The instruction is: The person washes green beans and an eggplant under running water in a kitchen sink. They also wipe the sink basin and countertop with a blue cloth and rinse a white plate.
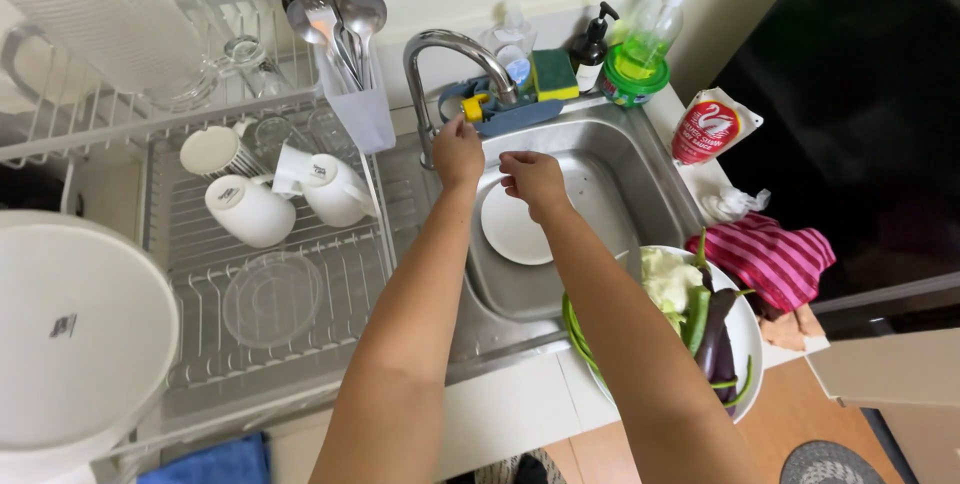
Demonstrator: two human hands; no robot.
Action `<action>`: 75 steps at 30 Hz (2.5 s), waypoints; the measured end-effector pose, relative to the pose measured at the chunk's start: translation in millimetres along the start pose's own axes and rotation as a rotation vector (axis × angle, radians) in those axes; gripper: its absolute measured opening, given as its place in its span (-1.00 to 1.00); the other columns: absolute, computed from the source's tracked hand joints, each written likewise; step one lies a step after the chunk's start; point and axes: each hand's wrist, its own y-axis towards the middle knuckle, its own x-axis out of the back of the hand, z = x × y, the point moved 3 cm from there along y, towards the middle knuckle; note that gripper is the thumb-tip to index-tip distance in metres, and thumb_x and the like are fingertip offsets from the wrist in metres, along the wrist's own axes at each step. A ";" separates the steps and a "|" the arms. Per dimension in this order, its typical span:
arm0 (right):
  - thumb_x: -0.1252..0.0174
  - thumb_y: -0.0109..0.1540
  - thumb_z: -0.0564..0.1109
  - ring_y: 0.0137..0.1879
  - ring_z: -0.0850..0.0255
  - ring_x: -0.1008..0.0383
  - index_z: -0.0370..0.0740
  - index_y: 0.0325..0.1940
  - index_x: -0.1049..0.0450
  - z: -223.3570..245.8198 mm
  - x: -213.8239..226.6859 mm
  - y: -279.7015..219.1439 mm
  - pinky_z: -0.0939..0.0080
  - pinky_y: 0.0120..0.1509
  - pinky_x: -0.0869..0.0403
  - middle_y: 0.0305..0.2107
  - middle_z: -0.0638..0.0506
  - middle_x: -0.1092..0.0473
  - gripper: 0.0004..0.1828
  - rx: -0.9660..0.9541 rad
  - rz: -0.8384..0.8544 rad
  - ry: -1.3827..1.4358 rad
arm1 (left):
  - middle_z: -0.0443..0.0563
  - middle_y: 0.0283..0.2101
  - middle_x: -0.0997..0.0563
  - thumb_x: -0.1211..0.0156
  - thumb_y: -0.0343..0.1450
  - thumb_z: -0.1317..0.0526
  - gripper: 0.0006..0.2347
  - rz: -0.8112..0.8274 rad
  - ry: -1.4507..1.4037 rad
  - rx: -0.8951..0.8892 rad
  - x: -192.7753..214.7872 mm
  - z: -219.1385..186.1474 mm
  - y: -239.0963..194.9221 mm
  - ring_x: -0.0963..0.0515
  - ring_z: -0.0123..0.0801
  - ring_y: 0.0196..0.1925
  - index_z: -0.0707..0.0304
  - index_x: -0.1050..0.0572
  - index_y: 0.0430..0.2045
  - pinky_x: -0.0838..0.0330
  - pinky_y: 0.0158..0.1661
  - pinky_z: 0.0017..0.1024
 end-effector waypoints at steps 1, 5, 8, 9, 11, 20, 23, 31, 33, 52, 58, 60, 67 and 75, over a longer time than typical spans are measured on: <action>-0.26 0.26 -0.12 -0.35 0.30 -0.48 -0.34 -0.03 -0.59 -0.7 -1.2 5.2 0.32 -0.28 -0.51 -0.35 0.03 -0.51 -0.73 0.000 -0.006 0.000 | 0.19 -0.23 -0.72 -0.11 0.48 0.21 -0.74 0.006 -0.002 0.000 -1.2 -2.8 5.2 -0.73 -0.17 -0.24 0.33 -0.59 -0.02 -0.54 -0.16 -0.31; -0.22 0.26 -0.17 -0.35 0.30 -0.49 -0.32 0.01 -0.57 -4.8 -5.3 18.8 0.32 -0.26 -0.53 -0.31 0.03 -0.52 -0.73 -0.059 -0.038 0.093 | 0.26 -0.16 -0.68 -0.11 0.47 0.22 -0.75 -0.035 0.081 -0.078 -5.0 -11.1 21.0 -0.67 0.04 -0.12 0.34 -0.60 -0.05 -0.51 -0.08 -0.20; -0.22 0.26 -0.18 -0.34 0.30 -0.49 -0.31 0.02 -0.56 -10.8 -6.7 22.7 0.32 -0.25 -0.53 -0.30 0.03 -0.51 -0.74 -0.081 -0.053 0.118 | 0.27 -0.16 -0.69 -0.11 0.49 0.22 -0.78 -0.027 0.153 -0.097 -5.6 -11.1 30.7 -0.66 0.08 -0.10 0.31 -0.64 -0.12 -0.50 -0.05 -0.16; -0.22 0.26 -0.19 -0.34 0.30 -0.48 -0.31 0.02 -0.56 -13.6 -5.8 23.1 0.32 -0.25 -0.53 -0.30 0.03 -0.51 -0.74 -0.089 -0.059 0.134 | 0.28 -0.17 -0.69 -0.12 0.48 0.22 -0.79 -0.005 0.209 -0.095 -6.3 -11.1 33.2 -0.65 0.11 -0.10 0.29 -0.66 -0.16 -0.49 -0.05 -0.13; -0.22 0.26 -0.19 -0.34 0.29 -0.48 -0.32 0.01 -0.56 -24.1 -3.2 29.6 0.32 -0.25 -0.53 -0.31 0.03 -0.50 -0.75 -0.099 -0.069 0.149 | 0.28 -0.18 -0.69 -0.11 0.48 0.22 -0.80 0.001 0.159 -0.054 -2.9 -18.3 35.8 -0.66 0.09 -0.11 0.30 -0.66 -0.18 -0.50 -0.06 -0.15; -0.21 0.28 -0.19 -0.30 0.28 -0.48 -0.32 0.01 -0.56 -38.2 2.2 36.3 0.30 -0.20 -0.53 -0.31 0.03 -0.49 -0.76 -0.122 -0.078 0.191 | 0.29 -0.21 -0.68 -0.12 0.49 0.24 -0.81 0.001 0.131 0.002 -8.7 -17.0 44.4 -0.67 0.09 -0.14 0.34 -0.65 -0.22 -0.51 -0.08 -0.17; -0.20 0.29 -0.20 -0.29 0.29 -0.48 -0.32 0.02 -0.55 -37.5 -0.4 38.1 0.31 -0.17 -0.54 -0.30 0.03 -0.49 -0.76 -0.121 -0.057 0.206 | 0.30 -0.21 -0.68 -0.11 0.48 0.28 -0.83 0.001 0.211 -0.067 -9.1 -12.3 48.1 -0.65 0.13 -0.13 0.39 -0.64 -0.25 -0.51 -0.07 -0.16; -0.16 0.28 -0.33 -0.21 0.21 -0.53 -0.45 0.08 -0.47 -38.7 -10.7 64.6 0.27 -0.04 -0.59 -0.24 -0.07 -0.51 -0.73 -0.052 0.089 0.367 | 0.24 -0.21 -0.67 -0.17 0.38 0.28 -0.78 -0.232 -0.056 -0.188 -29.5 -5.7 29.3 -0.68 -0.02 -0.20 0.39 -0.61 -0.16 -0.53 -0.16 -0.23; -0.17 0.28 -0.35 -0.13 0.14 -0.59 -0.53 0.05 -0.45 -45.6 -6.8 76.3 0.24 0.02 -0.63 -0.19 -0.13 -0.52 -0.74 -0.011 0.057 0.408 | 0.08 -0.41 -0.69 -0.31 0.37 0.08 -0.75 -0.071 -0.305 -0.069 -34.3 -14.1 16.5 -0.66 -0.27 -0.37 0.35 -0.65 -0.36 -0.52 -0.27 -0.34; -0.05 0.31 -0.28 -0.24 0.21 -0.57 -0.30 -0.04 -0.60 -86.4 54.2 77.1 0.24 -0.18 -0.61 -0.24 -0.05 -0.57 -0.77 -0.238 -0.188 -0.032 | 0.36 0.10 -0.54 -0.10 0.33 0.36 -0.63 0.263 0.204 0.529 -98.4 135.1 -85.5 -0.53 0.14 0.16 0.30 -0.48 0.06 -0.42 0.12 -0.10; -0.17 0.22 -0.31 -0.29 0.21 -0.53 -0.31 -0.06 -0.60 -86.8 61.9 62.3 0.25 -0.29 -0.52 -0.30 -0.04 -0.55 -0.78 -0.260 -0.103 -0.127 | 0.27 0.25 -0.34 -0.15 0.34 0.33 -0.59 0.013 0.452 0.730 -63.6 123.9 -111.9 -0.39 0.06 0.26 0.23 -0.41 0.14 -0.31 0.14 0.10; -0.14 0.25 -0.26 -0.29 0.25 -0.55 -0.28 -0.06 -0.60 -71.7 68.3 65.7 0.28 -0.27 -0.53 -0.30 0.01 -0.56 -0.78 -0.256 -0.159 -0.167 | 0.24 0.27 -0.34 -0.07 0.46 0.28 -0.67 0.106 0.485 0.882 -74.6 141.1 -103.9 -0.39 0.10 0.29 0.24 -0.43 0.15 -0.38 0.19 0.00; -0.12 0.24 -0.26 -0.31 0.27 -0.53 -0.25 -0.06 -0.61 -72.3 75.3 69.1 0.26 -0.29 -0.51 -0.31 0.03 -0.57 -0.77 -0.283 -0.185 -0.243 | 0.37 0.16 -0.48 0.00 0.50 0.33 -0.75 0.232 0.473 0.720 -79.1 144.3 -98.1 -0.54 0.19 0.15 0.37 -0.46 0.06 -0.55 0.02 -0.07; -0.15 0.26 -0.11 -0.11 0.08 -0.57 -0.10 -0.04 -0.70 -109.1 79.8 88.9 0.09 0.02 -0.49 -0.21 -0.12 -0.60 -0.73 -0.069 -0.110 -0.795 | 0.49 -0.03 -0.61 -0.05 0.47 0.33 -0.70 0.388 0.532 0.381 -62.1 76.3 -83.5 -0.66 0.16 0.00 0.54 -0.38 0.07 -0.60 -0.02 -0.15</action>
